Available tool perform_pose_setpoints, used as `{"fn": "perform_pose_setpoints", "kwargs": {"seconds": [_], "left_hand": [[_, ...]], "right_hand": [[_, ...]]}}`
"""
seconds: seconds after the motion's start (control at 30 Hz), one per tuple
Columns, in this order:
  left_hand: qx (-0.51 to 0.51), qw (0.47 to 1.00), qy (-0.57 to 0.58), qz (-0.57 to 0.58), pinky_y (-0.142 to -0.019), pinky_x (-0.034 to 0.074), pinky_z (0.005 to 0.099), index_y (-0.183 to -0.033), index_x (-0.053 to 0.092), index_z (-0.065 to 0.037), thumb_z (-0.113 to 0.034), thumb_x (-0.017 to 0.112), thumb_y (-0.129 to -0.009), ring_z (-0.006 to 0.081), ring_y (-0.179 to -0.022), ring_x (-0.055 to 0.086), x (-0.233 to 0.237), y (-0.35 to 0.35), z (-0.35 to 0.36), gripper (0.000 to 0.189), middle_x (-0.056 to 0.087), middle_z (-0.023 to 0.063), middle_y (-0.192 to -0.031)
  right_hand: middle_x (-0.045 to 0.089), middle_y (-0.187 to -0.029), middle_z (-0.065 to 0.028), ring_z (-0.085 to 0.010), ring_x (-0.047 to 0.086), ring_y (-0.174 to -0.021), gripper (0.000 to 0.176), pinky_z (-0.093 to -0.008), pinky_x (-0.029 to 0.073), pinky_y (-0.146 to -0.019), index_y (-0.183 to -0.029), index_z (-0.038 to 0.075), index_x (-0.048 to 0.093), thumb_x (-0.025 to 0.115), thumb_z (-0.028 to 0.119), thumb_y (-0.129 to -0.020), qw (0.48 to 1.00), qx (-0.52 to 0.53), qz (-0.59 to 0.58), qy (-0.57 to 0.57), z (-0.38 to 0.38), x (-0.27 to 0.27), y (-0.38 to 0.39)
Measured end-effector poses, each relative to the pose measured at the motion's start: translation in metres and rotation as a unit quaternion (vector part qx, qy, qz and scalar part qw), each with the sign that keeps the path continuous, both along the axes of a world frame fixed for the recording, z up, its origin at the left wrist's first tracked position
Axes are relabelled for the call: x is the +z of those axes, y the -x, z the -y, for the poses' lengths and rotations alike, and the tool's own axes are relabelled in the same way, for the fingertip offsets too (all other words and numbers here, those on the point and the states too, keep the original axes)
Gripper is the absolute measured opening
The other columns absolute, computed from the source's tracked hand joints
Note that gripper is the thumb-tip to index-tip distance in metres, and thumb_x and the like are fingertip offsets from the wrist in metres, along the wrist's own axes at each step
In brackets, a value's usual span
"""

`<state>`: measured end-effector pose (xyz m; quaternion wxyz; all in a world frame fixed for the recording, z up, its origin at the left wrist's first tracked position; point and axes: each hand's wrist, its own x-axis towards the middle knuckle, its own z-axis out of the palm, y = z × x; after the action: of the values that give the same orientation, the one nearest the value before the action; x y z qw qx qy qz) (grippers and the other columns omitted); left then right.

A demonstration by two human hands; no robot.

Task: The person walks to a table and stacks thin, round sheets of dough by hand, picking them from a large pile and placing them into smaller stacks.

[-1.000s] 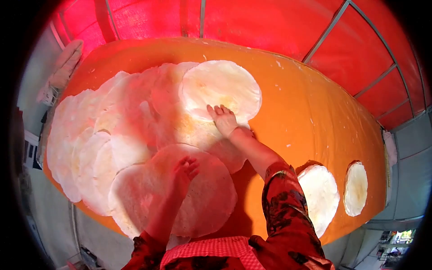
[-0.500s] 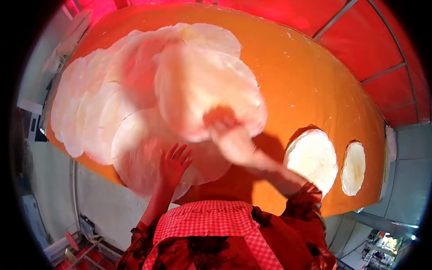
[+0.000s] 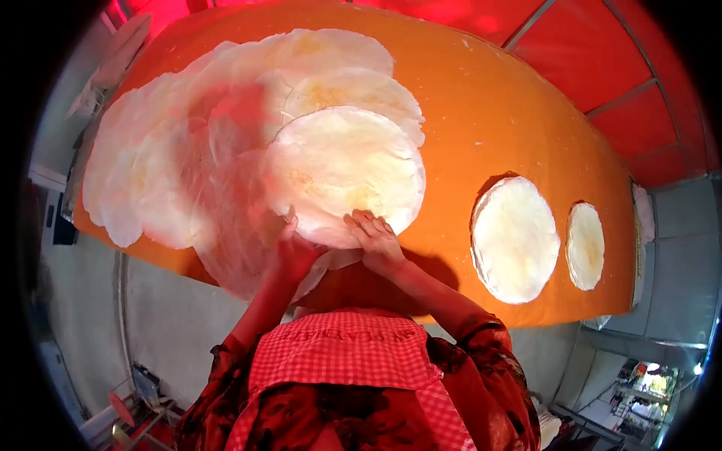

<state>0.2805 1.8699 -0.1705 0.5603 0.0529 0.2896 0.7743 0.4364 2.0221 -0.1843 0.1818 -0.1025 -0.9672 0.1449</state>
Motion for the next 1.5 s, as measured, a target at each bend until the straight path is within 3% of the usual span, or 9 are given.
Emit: {"fn": "perform_pose_setpoints", "kwargs": {"seconds": [0.17,0.43,0.53,0.87,0.9,1.0,1.1,1.23,1.5], "left_hand": [[-0.074,0.991,-0.016,0.111,-0.099,0.043,0.0546,-0.137,0.034,-0.010,-0.038,0.045,-0.098,0.0329,-0.128,0.044,-0.024,0.024,0.009,0.049,0.047,0.0147,-0.136],[0.002,0.997,0.063,-0.035,-0.093,0.047,0.0412,-0.132,0.043,-0.010,-0.029,0.054,-0.095,0.0223,-0.119,0.050,0.011,0.061,0.043,0.043,0.051,0.0082,-0.131],[0.066,0.964,0.222,-0.127,-0.086,0.048,0.0334,-0.128,0.045,-0.008,-0.020,0.061,-0.091,0.0178,-0.113,0.052,-0.024,0.063,0.071,0.041,0.052,0.0060,-0.125],[0.129,0.893,0.271,-0.335,-0.069,0.048,0.0252,-0.116,0.052,-0.004,-0.012,0.068,-0.087,0.0121,-0.082,0.056,-0.091,0.071,0.075,0.034,0.058,0.0010,-0.097],[0.138,0.868,0.268,-0.394,-0.064,0.049,0.0285,-0.101,0.060,0.000,-0.017,0.072,-0.083,0.0142,-0.072,0.058,-0.094,0.078,0.070,0.027,0.061,0.0018,-0.083],[0.044,0.792,0.366,-0.488,-0.072,0.050,0.0318,-0.098,0.063,0.001,-0.024,0.076,-0.075,0.0204,-0.076,0.064,-0.064,0.089,0.068,0.036,0.066,0.0108,-0.080],[0.085,0.793,0.344,-0.495,-0.065,0.048,0.0341,-0.089,0.066,0.000,-0.019,0.069,-0.074,0.0226,-0.067,0.063,-0.079,0.089,0.063,0.024,0.064,0.0124,-0.070],[0.124,0.848,0.306,-0.415,-0.060,0.043,0.0305,-0.088,0.064,-0.001,-0.009,0.062,-0.075,0.0120,-0.068,0.053,-0.098,0.080,0.062,0.015,0.060,0.0031,-0.072],[0.098,0.771,0.413,-0.474,-0.064,0.045,0.0359,-0.093,0.061,0.001,-0.013,0.059,-0.078,0.0231,-0.072,0.060,-0.063,0.066,0.059,0.021,0.064,0.0135,-0.078]], "right_hand": [[0.067,-0.108,-0.0113,-0.0292,0.063,-0.104,0.042,-0.0382,0.052,-0.085,-0.113,0.007,0.065,0.069,0.008,-0.070,0.998,-0.036,-0.044,0.002,0.005,-0.020,0.004],[0.066,-0.113,-0.0104,-0.0273,0.065,-0.102,0.037,-0.0337,0.055,-0.082,-0.112,0.008,0.064,0.067,0.016,-0.076,0.993,-0.067,0.021,-0.096,0.082,0.039,0.054],[0.064,-0.115,-0.0083,-0.0262,0.063,-0.097,0.046,-0.0320,0.054,-0.079,-0.117,0.009,0.061,0.068,0.018,-0.073,0.991,-0.055,0.064,-0.102,0.093,-0.019,0.059],[0.055,-0.129,-0.0098,-0.0285,0.059,-0.104,0.061,-0.0340,0.052,-0.082,-0.125,0.011,0.055,0.075,0.024,-0.069,0.973,-0.056,0.192,-0.114,0.120,0.014,0.071],[0.059,-0.122,-0.0113,-0.0297,0.060,-0.101,0.050,-0.0355,0.052,-0.082,-0.119,0.011,0.060,0.073,0.029,-0.075,0.977,-0.059,0.180,-0.099,0.121,0.023,0.075],[0.066,-0.105,-0.0139,-0.0311,0.063,-0.094,0.035,-0.0374,0.052,-0.080,-0.109,0.011,0.067,0.069,0.034,-0.083,0.921,-0.094,0.348,0.146,0.085,0.049,0.107],[0.067,-0.078,-0.0106,-0.0147,0.059,-0.069,0.018,-0.0320,0.049,-0.070,-0.094,0.008,0.071,0.061,0.023,-0.091,0.954,-0.084,0.123,0.259,0.014,0.026,0.160],[0.067,-0.080,-0.0144,-0.0203,0.063,-0.070,0.011,-0.0310,0.049,-0.066,-0.086,0.005,0.070,0.060,0.006,-0.082,0.985,-0.088,-0.043,0.145,-0.084,-0.003,0.251],[0.069,-0.094,-0.0137,-0.0303,0.067,-0.090,0.024,-0.0396,0.051,-0.075,-0.093,0.010,0.070,0.064,0.025,-0.076,0.966,-0.161,0.190,0.062,-0.129,-0.001,0.341]]}}
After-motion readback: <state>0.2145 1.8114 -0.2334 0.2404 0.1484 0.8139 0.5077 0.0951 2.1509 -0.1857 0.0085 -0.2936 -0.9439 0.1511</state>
